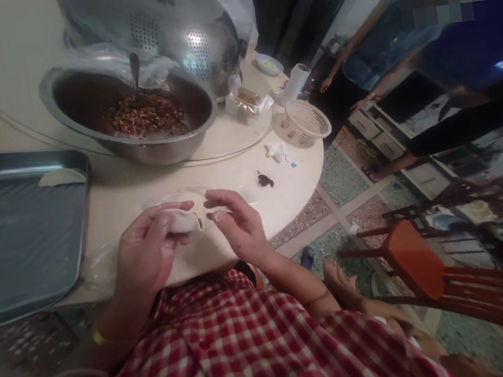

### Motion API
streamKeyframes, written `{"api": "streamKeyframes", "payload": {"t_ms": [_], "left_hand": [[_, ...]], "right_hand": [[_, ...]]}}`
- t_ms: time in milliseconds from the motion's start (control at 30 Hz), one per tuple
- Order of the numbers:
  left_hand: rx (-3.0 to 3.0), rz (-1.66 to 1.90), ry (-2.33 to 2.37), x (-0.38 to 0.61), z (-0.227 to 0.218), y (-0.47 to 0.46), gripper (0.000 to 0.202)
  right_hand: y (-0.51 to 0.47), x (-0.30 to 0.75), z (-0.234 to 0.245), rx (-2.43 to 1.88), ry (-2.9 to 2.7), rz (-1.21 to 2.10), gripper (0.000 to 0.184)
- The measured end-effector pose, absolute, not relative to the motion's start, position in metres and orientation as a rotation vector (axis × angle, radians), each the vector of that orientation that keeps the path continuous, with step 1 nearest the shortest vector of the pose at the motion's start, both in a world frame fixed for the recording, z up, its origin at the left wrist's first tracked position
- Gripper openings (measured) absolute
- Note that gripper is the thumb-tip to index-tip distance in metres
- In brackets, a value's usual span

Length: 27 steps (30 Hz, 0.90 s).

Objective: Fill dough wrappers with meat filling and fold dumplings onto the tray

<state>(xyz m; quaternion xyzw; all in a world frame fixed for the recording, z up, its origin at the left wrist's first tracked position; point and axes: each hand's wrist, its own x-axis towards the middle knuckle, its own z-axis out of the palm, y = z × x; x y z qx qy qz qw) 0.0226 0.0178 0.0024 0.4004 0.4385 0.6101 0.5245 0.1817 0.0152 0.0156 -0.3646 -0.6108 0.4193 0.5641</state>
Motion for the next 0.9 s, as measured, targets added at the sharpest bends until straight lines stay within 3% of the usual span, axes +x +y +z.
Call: {"api": "streamKeyframes", "payload": {"t_ms": [267,400,567,900], "left_hand": [[0.976,1.377,1.041,0.025,0.008,0.010,0.005],[0.863,1.461,1.038,0.034,0.012,0.007,0.010],[0.859,1.442,1.009,0.037,0.011,0.007,0.013],[1.195,1.520,0.981,0.031,-0.013,0.006,0.015]], "right_hand": [[0.007,0.190,0.028,-0.880,-1.595,0.787,0.010],[0.004,0.195,0.029,-0.853,-1.649,0.745,0.009],[0.002,0.197,0.021,-0.851,-1.708,0.369,0.008],[0.002,0.192,0.015,-0.979,-1.795,0.012,0.010]]}}
